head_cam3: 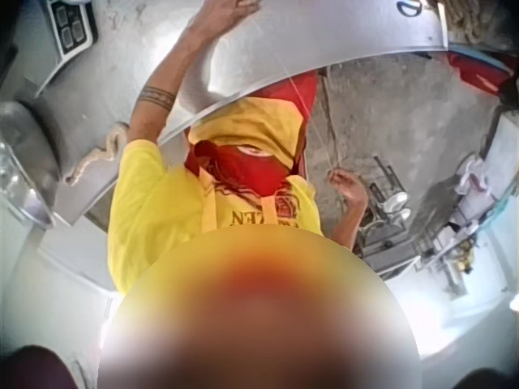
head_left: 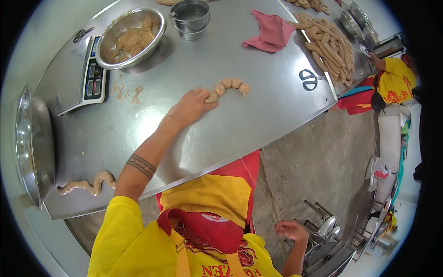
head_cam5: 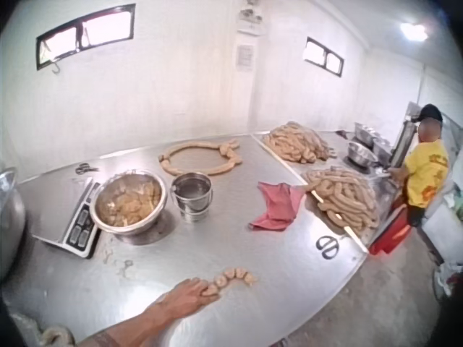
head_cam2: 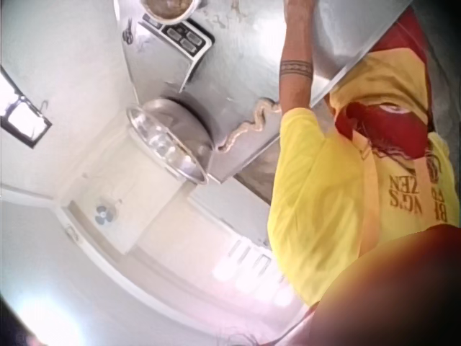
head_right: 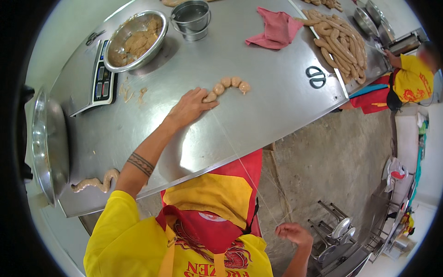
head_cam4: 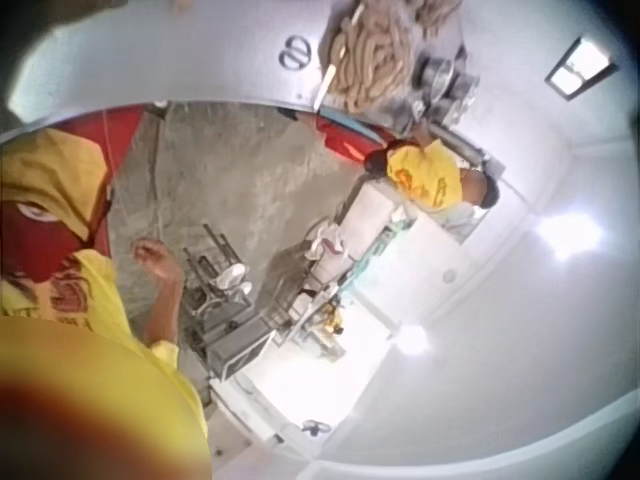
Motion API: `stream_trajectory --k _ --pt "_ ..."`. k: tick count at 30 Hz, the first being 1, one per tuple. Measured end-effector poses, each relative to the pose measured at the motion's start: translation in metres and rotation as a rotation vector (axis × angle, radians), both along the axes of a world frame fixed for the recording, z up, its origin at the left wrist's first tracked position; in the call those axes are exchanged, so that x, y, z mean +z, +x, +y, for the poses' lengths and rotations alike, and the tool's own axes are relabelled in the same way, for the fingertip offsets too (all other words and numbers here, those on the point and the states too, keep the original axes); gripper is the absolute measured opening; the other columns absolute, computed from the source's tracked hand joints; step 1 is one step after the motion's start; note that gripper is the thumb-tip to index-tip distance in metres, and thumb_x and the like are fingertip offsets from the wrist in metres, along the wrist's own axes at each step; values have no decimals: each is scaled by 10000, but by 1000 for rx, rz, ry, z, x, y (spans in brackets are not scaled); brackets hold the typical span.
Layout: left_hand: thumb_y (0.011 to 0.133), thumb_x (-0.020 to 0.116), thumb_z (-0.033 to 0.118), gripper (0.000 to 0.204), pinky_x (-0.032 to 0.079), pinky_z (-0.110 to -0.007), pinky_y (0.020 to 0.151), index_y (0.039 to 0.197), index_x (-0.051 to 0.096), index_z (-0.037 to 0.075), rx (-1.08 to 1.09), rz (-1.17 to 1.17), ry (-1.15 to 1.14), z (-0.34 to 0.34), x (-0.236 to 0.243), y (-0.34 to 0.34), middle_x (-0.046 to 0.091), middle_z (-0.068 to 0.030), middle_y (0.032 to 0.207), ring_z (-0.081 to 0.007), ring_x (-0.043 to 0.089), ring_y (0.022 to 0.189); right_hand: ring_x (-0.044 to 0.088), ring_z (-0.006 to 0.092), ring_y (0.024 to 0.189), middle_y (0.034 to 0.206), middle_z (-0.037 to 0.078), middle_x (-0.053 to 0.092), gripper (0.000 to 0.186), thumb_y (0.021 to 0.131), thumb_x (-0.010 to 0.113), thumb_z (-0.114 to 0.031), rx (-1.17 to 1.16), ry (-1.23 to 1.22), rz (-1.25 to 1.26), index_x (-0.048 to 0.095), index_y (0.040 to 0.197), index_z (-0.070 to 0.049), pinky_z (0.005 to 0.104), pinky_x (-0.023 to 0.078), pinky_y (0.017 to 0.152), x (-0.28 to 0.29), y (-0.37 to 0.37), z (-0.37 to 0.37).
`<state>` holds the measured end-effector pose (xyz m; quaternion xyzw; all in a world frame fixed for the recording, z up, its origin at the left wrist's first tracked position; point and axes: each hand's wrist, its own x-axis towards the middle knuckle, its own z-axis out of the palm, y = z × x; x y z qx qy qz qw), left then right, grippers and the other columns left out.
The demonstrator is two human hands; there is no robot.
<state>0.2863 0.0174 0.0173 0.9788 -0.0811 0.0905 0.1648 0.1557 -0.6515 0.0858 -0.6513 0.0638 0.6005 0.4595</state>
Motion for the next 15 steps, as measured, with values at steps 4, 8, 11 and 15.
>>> stream_trajectory --k 4,8,11,15 --pt "916 756 208 466 463 -456 1001 1357 686 341 -50 105 38 13 5 -9 610 -39 1187 -270 554 1140 641 249 818 981 80 708 338 939 565 43 -1161 254 106 665 1250 -42 364 531 752 -89 35 -68" --pt "914 738 141 671 472 -456 1037 1536 532 287 -17 30 -88 17 8 -27 662 -83 1280 -324 593 1217 585 148 863 1687 206 354 698 1065 483 -1 -1584 977 -463 274 1683 -250 231 512 625 -97 213 -12" --pt "879 766 68 818 529 -452 975 1606 414 195 304 138 -715 14 11 -38 723 -158 1198 -379 682 1106 512 103 647 1397 176 585 476 970 655 -201 -809 215 -470 562 1431 -127 259 430 513 -63 350 160" --pt "865 792 22 881 573 -411 860 1616 352 154 476 108 -839 -3 9 -43 769 -180 1015 -338 753 915 737 253 779 865 78 752 136 835 766 -264 898 -659 -1634 768 858 -129 405 548 653 -41 318 457"
